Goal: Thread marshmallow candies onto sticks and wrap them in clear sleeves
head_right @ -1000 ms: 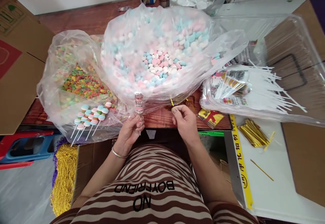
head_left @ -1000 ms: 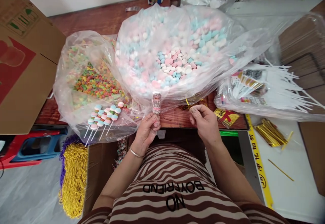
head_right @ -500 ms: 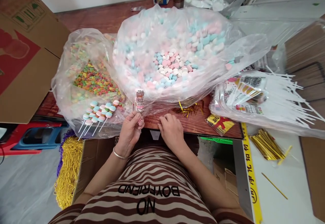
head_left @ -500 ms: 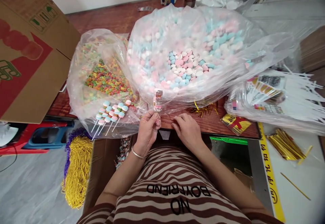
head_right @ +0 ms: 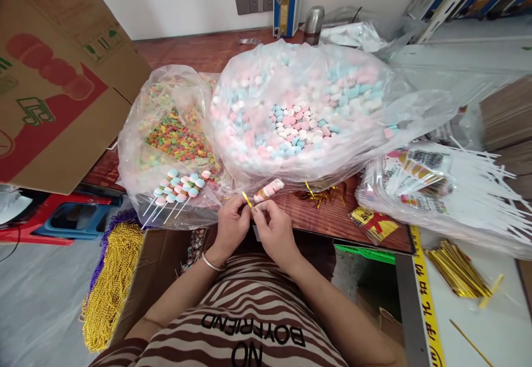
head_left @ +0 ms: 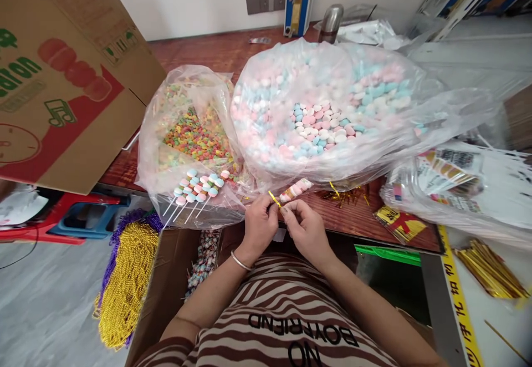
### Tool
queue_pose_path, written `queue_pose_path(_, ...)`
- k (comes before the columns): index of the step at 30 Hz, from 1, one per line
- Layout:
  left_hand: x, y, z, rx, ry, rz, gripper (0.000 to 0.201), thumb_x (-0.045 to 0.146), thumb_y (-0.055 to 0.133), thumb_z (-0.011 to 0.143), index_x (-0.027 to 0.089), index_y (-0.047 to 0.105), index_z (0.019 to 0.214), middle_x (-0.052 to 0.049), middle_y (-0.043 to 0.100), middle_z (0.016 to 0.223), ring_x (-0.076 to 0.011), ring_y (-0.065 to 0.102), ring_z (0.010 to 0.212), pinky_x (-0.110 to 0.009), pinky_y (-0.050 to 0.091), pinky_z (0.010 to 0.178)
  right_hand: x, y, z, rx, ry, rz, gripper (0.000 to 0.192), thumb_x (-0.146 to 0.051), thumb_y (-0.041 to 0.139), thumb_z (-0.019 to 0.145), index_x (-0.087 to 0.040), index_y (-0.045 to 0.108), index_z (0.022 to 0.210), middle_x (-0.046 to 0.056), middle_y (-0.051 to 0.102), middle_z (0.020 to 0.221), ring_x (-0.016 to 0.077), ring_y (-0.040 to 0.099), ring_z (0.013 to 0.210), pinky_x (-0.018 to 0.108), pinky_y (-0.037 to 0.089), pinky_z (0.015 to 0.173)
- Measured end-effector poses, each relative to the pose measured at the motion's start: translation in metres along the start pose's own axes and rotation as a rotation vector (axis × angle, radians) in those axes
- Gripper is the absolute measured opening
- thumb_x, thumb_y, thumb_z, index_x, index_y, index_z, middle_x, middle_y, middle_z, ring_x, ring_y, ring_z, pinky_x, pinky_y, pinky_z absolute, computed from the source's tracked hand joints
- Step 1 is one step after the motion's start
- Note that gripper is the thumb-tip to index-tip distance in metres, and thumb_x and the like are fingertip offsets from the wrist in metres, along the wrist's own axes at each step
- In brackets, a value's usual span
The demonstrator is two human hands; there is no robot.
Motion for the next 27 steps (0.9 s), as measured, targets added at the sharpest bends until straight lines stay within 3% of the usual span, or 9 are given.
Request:
queue_pose_path(3,0.011,0.003,-0.004,-0.022,0.135,0.151,0.017,0.012,0.063,0.088,0.023,0.075,0.087,-0.005,0.068,0.082,-0.0191,0.06,0.08,-0.029,0.044,0.079,0.015,0.002,0.006,0.117,0.06,0.02,0.027,-0.043,0.06,0.09,-0.019,0.06,0.076,0.0,0.062,0.066,0.0142,0.054,0.057,0.027,0.042,0.055)
queue_pose_path(7,0.019,0.004,-0.01,0.004,0.316,0.377,0.018,0.016,0.058,0.093,0.018,0.07,0.106,-0.007,0.071,0.088,-0.0194,0.064,0.081,-0.03,0.049,0.077,0.023,0.002,0.008,0.126,0.103,0.047,0.028,-0.043,0.061,0.087,-0.02,0.059,0.073,0.0,0.06,0.063,0.0141,0.053,0.056,0.026,0.041,0.054)
queue_pose_path(11,0.021,0.008,-0.011,-0.03,0.339,0.392,0.021,0.017,0.054,0.096,0.019,0.071,0.109,-0.008,0.073,0.093,-0.0185,0.066,0.086,-0.03,0.051,0.081,0.021,0.0,0.008,0.112,0.093,0.017,0.027,-0.043,0.059,0.089,-0.021,0.057,0.074,-0.001,0.058,0.061,0.0146,0.053,0.056,0.026,0.041,0.053)
queue_pose_path(13,0.012,0.006,-0.006,-0.037,0.208,0.244,0.016,0.018,0.058,0.093,0.019,0.074,0.097,-0.006,0.073,0.089,-0.0174,0.065,0.085,-0.03,0.051,0.08,0.018,-0.002,0.008,0.115,0.045,-0.045,0.025,-0.04,0.058,0.091,-0.021,0.057,0.075,-0.001,0.06,0.063,0.0151,0.054,0.057,0.027,0.042,0.055)
queue_pose_path(16,-0.021,0.014,-0.003,-0.06,-0.2,-0.231,0.011,0.026,0.07,0.085,0.016,0.073,0.086,-0.002,0.067,0.072,-0.0118,0.058,0.065,-0.024,0.047,0.063,0.012,-0.004,0.009,0.139,-0.062,-0.181,0.02,-0.035,0.056,0.093,-0.022,0.056,0.078,0.001,0.064,0.069,0.0161,0.057,0.06,0.028,0.042,0.059)
queue_pose_path(18,-0.039,0.03,-0.008,-0.102,-0.465,-0.585,0.025,0.035,0.08,0.075,0.014,0.071,0.083,0.003,0.058,0.06,-0.007,0.046,0.052,-0.018,0.036,0.05,0.009,-0.004,0.01,0.163,-0.135,-0.255,0.018,-0.032,0.054,0.094,-0.022,0.055,0.079,0.002,0.065,0.072,0.0172,0.059,0.064,0.029,0.043,0.062)
queue_pose_path(20,-0.044,0.045,-0.012,-0.14,-0.623,-0.829,0.038,0.039,0.089,0.063,0.012,0.068,0.08,0.005,0.052,0.056,-0.0038,0.039,0.048,-0.015,0.028,0.045,0.007,-0.004,0.012,0.174,-0.192,-0.291,0.017,-0.03,0.053,0.095,-0.022,0.055,0.08,0.002,0.065,0.074,0.018,0.06,0.067,0.03,0.044,0.065)
queue_pose_path(23,-0.041,0.056,-0.014,-0.2,-0.711,-0.989,0.042,0.033,0.094,0.056,0.011,0.063,0.075,0.006,0.049,0.057,-0.0013,0.036,0.048,-0.013,0.024,0.043,0.007,-0.006,0.016,0.19,-0.208,-0.276,0.014,-0.03,0.054,0.096,-0.022,0.056,0.084,0.002,0.065,0.077,0.0187,0.061,0.071,0.031,0.045,0.068)
queue_pose_path(27,-0.035,0.056,-0.014,-0.232,-0.684,-0.999,0.04,0.033,0.091,0.062,0.013,0.06,0.076,0.007,0.048,0.06,-0.0007,0.035,0.048,-0.012,0.025,0.043,0.004,-0.014,0.021,0.174,-0.187,-0.194,0.013,-0.032,0.061,0.093,-0.021,0.06,0.098,0.005,0.065,0.093,0.0192,0.061,0.079,0.032,0.047,0.071)
Point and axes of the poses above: each hand's wrist, its own z-axis towards the middle knuckle, its own y-axis out of the palm, x = y × z, the point moved 9 cm from there along z, towards the middle knuckle
